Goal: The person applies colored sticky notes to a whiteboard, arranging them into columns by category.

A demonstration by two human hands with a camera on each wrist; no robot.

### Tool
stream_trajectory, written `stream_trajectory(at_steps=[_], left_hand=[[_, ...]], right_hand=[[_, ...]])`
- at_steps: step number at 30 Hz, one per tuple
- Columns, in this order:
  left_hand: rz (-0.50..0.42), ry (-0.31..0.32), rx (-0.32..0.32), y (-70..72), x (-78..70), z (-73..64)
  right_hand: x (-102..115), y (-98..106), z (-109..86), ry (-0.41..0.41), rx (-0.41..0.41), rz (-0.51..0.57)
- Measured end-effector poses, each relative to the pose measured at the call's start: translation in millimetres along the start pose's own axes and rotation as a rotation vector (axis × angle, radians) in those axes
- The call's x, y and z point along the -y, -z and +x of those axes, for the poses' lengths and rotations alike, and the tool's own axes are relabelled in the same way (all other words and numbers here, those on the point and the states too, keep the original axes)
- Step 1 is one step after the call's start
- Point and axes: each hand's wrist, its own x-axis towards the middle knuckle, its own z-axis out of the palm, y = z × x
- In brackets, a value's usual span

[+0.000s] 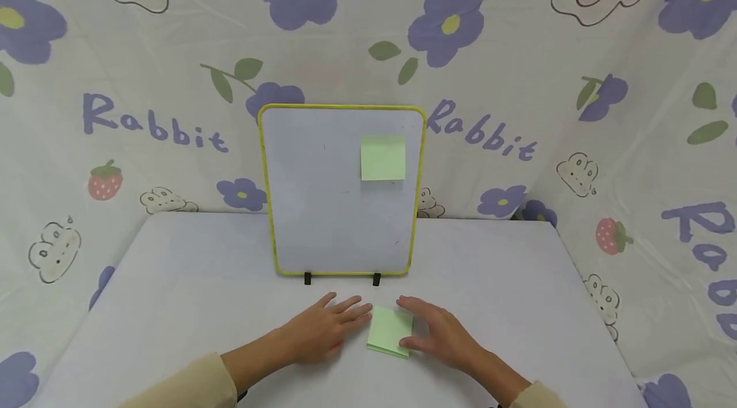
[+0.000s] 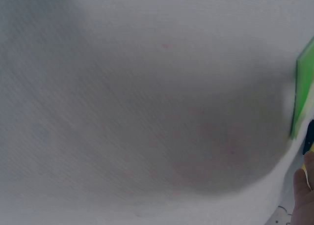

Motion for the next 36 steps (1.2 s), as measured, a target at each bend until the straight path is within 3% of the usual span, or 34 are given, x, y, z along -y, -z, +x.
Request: stream_trajectory(at_steps=[8, 24, 36], left_hand=[[-0.027, -0.035, -0.032, -9.2, -5.3, -7.9], [-0.079, -0.045, -0.007, -12.1, -11.9, -14.6], [-0.051, -0.083, -0.031, -14.1, -11.9, -13.4]], right_hand=[[-5.3, -10.9, -5.6, 0.008, 0.005, -0.015], [-6.8, -21.2, -12.3, -0.022, -0.006, -0.056], [-13.2, -24.1, -15.3, 0.040, -0.040, -0.075]])
